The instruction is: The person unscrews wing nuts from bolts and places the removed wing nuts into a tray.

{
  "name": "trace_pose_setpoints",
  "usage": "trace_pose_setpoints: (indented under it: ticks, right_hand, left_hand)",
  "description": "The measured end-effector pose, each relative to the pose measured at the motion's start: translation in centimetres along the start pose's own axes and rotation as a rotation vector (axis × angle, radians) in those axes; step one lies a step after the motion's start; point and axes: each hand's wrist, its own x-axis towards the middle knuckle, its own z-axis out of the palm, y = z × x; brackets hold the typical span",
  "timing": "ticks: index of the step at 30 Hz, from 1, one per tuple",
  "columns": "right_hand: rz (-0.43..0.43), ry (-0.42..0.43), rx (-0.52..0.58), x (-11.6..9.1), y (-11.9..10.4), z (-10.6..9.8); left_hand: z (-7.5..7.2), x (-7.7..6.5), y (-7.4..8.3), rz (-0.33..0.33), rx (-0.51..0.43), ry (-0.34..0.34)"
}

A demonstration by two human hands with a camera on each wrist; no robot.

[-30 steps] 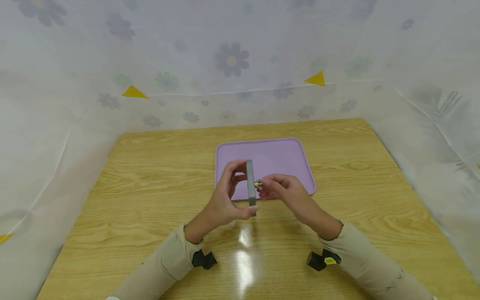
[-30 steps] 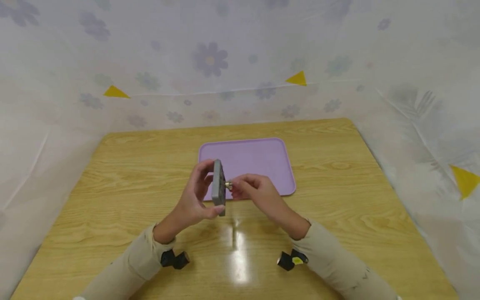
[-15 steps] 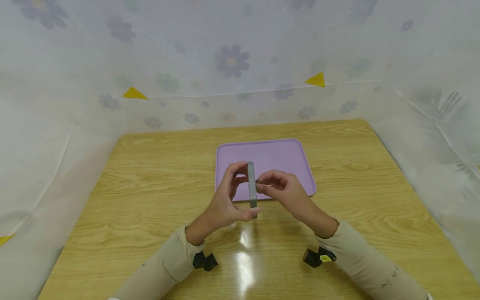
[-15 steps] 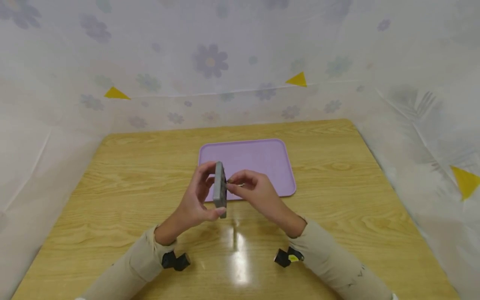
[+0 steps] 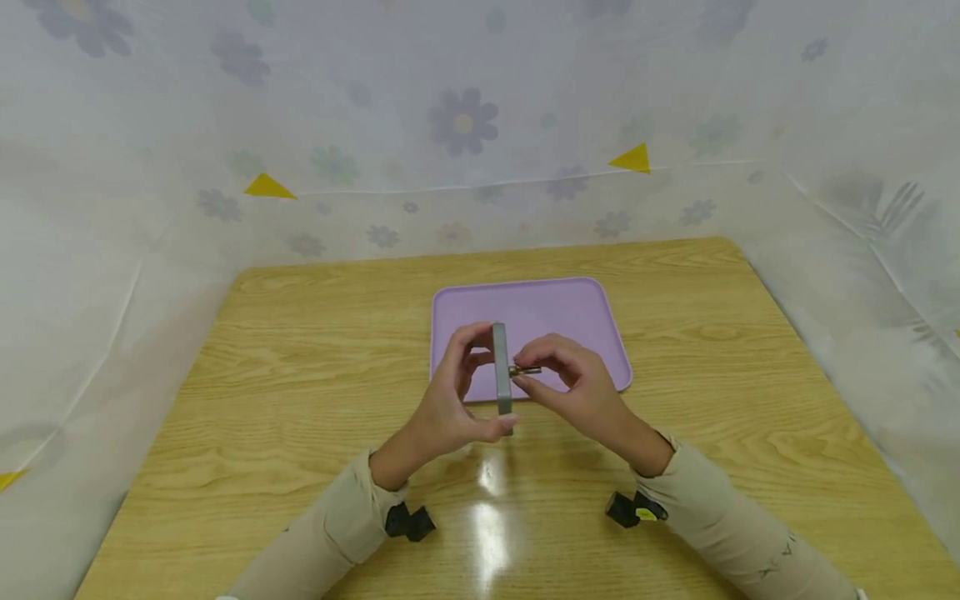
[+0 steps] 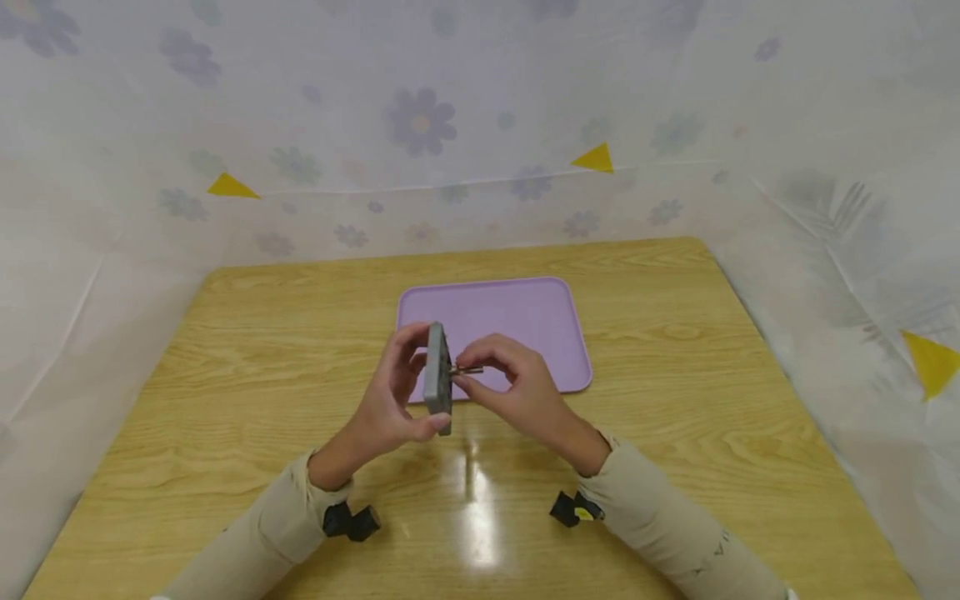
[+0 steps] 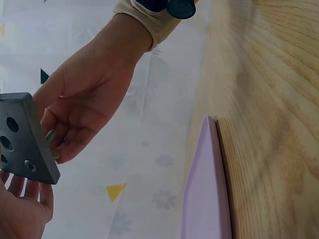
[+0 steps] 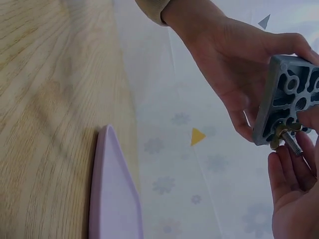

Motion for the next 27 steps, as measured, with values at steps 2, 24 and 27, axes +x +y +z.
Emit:
trace_pose_setpoints:
  ticks: [2, 24, 27]
  right_hand:
    - [0.007, 0.035, -0.010, -0.04, -0.15, -0.02]
    - [0.580, 0.075, 0.256, -0.10, -0.63, 0.13]
    - [0.567, 0.084, 0.248, -0.05, -0.51, 0.22]
  left_hand:
    - [-0.04, 0.05, -0.01, 0.000, -0.006, 0.005]
    - [-0.17, 0.07, -0.26, 0.017, 0.016, 0.006]
    - [-0.13, 0.04, -0.21, 0.012, 0.013, 0.001]
